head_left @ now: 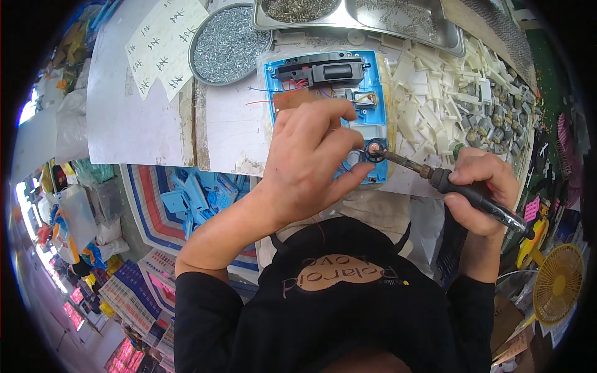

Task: Assembling and soldering electronic components into a blue plastic gadget housing.

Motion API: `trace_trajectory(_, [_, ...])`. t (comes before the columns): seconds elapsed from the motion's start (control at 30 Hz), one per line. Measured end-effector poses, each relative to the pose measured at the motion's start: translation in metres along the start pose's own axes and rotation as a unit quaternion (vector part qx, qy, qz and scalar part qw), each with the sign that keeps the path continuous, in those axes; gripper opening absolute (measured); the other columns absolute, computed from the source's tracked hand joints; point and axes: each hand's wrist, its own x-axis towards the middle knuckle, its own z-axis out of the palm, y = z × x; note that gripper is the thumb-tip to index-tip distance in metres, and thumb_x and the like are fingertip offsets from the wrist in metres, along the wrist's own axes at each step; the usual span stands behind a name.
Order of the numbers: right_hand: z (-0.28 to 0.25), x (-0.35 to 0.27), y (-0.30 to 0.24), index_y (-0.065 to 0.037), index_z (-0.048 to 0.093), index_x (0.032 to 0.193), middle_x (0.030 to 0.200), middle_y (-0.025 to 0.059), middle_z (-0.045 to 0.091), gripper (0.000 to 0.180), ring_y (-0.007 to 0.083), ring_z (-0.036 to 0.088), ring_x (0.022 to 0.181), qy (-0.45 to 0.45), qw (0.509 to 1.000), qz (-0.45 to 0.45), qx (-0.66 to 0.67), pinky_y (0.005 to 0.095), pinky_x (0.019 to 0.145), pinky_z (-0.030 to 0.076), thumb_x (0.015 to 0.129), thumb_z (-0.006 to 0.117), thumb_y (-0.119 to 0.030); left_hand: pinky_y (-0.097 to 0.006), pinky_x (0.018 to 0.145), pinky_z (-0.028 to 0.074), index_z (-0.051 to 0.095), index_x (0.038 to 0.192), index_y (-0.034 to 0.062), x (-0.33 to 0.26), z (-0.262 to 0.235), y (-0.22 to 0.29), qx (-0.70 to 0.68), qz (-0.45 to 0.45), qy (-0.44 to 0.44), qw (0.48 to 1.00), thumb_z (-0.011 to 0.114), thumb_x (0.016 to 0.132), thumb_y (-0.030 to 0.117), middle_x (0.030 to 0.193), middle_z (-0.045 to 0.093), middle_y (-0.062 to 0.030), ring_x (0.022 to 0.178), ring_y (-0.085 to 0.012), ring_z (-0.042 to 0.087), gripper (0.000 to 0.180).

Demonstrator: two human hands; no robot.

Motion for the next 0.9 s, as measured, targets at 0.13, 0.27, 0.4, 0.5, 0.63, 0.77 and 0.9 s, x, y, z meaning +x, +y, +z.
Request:
trace_trajectory(0.13, [-0.002, -0.004, -0.002, -0.001, 0.066, 0.089, 0.063, 0.0015, 0.053, 0.027, 0.0106, 0.043, 0.052, 0.013, 1.000, 0.002, 0.007, 0.0272, 0.049, 0.026, 0.068, 0.081, -0.006, -0.038, 0.089, 0.035, 0.070, 0.098, 0.0099, 0.011, 0.000, 0.009, -0.002, -0.033, 0.000, 0.999, 0.089, 0.062, 0.023, 0.121, 0.057, -0.0080, 0.090, -0.0222, 0.052, 0.042])
trace_trajectory(0.27, [-0.006, -0.008, -0.005, -0.001, 0.066, 0.089, 0.063, 0.0019, 0.054, 0.026, 0.0109, 0.043, 0.052, 0.016, 1.000, 0.005, 0.009, 0.0275, 0.049, 0.026, 0.068, 0.081, -0.006, -0.039, 0.088, 0.034, 0.070, 0.099, 0.0116, 0.017, 0.002, 0.007, 0.000, -0.006, -0.026, 1.000, 0.088, 0.062, 0.026, 0.126, 0.057, -0.0080, 0.091, -0.0235, 0.049, 0.043])
trace_trajectory(0.4, [-0.007, -0.009, -0.006, -0.001, 0.066, 0.089, 0.064, 0.0023, 0.055, 0.027, 0.0115, 0.043, 0.052, 0.015, 1.000, -0.015, 0.006, 0.0276, 0.049, 0.028, 0.068, 0.082, -0.007, -0.040, 0.088, 0.034, 0.070, 0.098, 0.0127, 0.019, 0.004, 0.009, -0.013, -0.005, -0.023, 1.000, 0.087, 0.061, 0.023, 0.126, 0.057, -0.0075, 0.091, -0.0235, 0.049, 0.042])
trace_trajectory(0.5, [-0.012, -0.011, -0.008, 0.000, 0.065, 0.090, 0.066, 0.0033, 0.056, 0.028, 0.0123, 0.045, 0.054, 0.019, 1.000, -0.020, 0.015, 0.0277, 0.050, 0.030, 0.068, 0.082, -0.008, -0.040, 0.089, 0.034, 0.070, 0.097, 0.0129, 0.017, 0.001, 0.013, -0.002, -0.013, -0.028, 1.000, 0.086, 0.061, 0.020, 0.126, 0.057, -0.0076, 0.093, -0.0238, 0.050, 0.041])
trace_trajectory(0.63, [-0.024, -0.024, -0.007, 0.001, 0.062, 0.090, 0.068, 0.0047, 0.055, 0.030, 0.0136, 0.045, 0.057, 0.079, 0.994, -0.007, 0.069, 0.0284, 0.052, 0.029, 0.070, 0.081, -0.012, -0.042, 0.092, 0.033, 0.069, 0.097, 0.0133, 0.007, -0.014, 0.018, 0.026, -0.034, -0.054, 0.998, 0.086, 0.060, 0.018, 0.127, 0.056, -0.0076, 0.103, -0.0257, 0.051, 0.041])
trace_trajectory(0.77, [-0.026, -0.029, -0.003, 0.001, 0.060, 0.092, 0.067, 0.0045, 0.052, 0.033, 0.0132, 0.043, 0.057, 0.103, 0.992, 0.006, 0.067, 0.0279, 0.054, 0.027, 0.070, 0.081, -0.013, -0.044, 0.095, 0.031, 0.069, 0.097, 0.0130, -0.004, -0.023, 0.024, 0.055, -0.066, -0.089, 0.992, 0.087, 0.058, 0.017, 0.128, 0.055, -0.0075, 0.112, -0.0285, 0.050, 0.043])
trace_trajectory(0.9, [-0.023, -0.027, -0.005, 0.001, 0.060, 0.092, 0.067, 0.0043, 0.051, 0.033, 0.0130, 0.043, 0.058, 0.098, 0.993, 0.004, 0.068, 0.0280, 0.054, 0.027, 0.071, 0.081, -0.013, -0.044, 0.095, 0.032, 0.069, 0.097, 0.0123, -0.003, -0.016, 0.022, 0.070, -0.083, -0.090, 0.990, 0.088, 0.059, 0.018, 0.127, 0.056, -0.0079, 0.113, -0.0301, 0.049, 0.043])
